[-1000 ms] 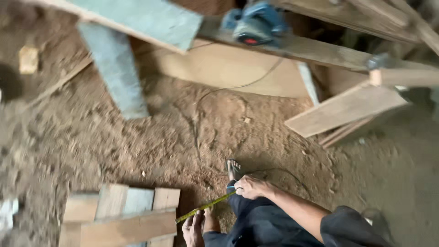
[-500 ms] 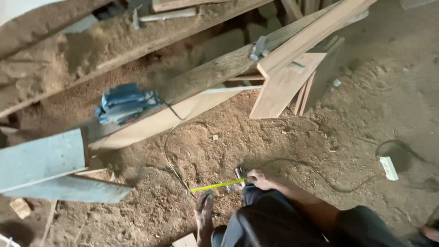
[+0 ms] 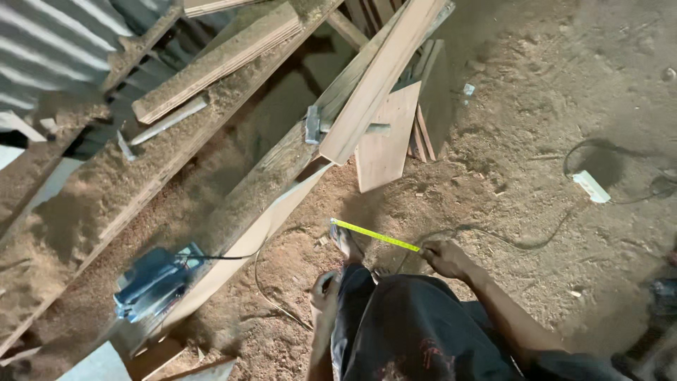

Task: The person planes a piece of wood using a power planer, then measures several pieces of lumber with a tape measure.

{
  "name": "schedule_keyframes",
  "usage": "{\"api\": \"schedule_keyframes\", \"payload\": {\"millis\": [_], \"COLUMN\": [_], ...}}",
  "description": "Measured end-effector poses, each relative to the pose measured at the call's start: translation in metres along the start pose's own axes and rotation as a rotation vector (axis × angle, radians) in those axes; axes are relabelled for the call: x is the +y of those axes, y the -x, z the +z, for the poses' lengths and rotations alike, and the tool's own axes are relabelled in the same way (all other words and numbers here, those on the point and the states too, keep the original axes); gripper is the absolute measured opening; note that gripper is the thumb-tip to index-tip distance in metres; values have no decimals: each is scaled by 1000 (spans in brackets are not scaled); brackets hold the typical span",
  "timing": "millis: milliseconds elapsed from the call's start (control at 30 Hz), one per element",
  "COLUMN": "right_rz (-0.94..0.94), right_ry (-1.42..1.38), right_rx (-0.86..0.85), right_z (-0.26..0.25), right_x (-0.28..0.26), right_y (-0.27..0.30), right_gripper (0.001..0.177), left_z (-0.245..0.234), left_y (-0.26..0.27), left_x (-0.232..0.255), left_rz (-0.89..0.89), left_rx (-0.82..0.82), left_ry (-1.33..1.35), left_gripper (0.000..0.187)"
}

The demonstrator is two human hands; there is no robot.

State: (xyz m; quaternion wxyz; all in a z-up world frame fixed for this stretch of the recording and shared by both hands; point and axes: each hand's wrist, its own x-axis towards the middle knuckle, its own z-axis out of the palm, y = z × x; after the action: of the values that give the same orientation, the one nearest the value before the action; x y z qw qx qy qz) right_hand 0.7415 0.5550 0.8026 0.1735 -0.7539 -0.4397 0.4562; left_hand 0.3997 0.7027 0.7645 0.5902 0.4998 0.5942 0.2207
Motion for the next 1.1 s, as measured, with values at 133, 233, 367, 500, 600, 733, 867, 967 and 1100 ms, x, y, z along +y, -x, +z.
{"api": "schedule_keyframes", "payload": {"millis": [133, 233, 367, 500, 600, 733, 867, 967, 1100], "right_rz": [272, 338, 339, 325, 383, 445, 419, 386, 352], "right_ry": [-75, -133, -178, -101, -145, -292, -351, -751, -525], "right_rx": [-102, -47, 60, 65, 31, -19, -45, 3, -65], "right_z": [-23, -40, -72, -125, -159, -197, -230, -256, -331], "right_x": [-22, -23, -16, -56, -90, -95, -40, 13, 39], "right_y": [-3, -26, -59, -73, -71, -61, -75, -98, -142], "right_gripper": [35, 32, 34, 25, 26, 24, 26, 25, 29], "left_z": [2, 12, 28, 40, 56, 86, 105, 105, 139], "left_y": [-42, -86, -148, -175, -205, -224, -230, -224, -220], "left_x": [6, 26, 53, 112, 140, 142, 133, 133, 146], "left_rz": [-19, -9, 98, 4, 77, 4, 1, 572, 100], "left_rx": [-54, -85, -128, -104, -132, -112, 61, 32, 404], "left_ry": [8, 36, -31, -237, -157, 54, 281, -456, 150], "left_gripper": [22, 19, 24, 32, 38, 31, 34, 19, 18]}}
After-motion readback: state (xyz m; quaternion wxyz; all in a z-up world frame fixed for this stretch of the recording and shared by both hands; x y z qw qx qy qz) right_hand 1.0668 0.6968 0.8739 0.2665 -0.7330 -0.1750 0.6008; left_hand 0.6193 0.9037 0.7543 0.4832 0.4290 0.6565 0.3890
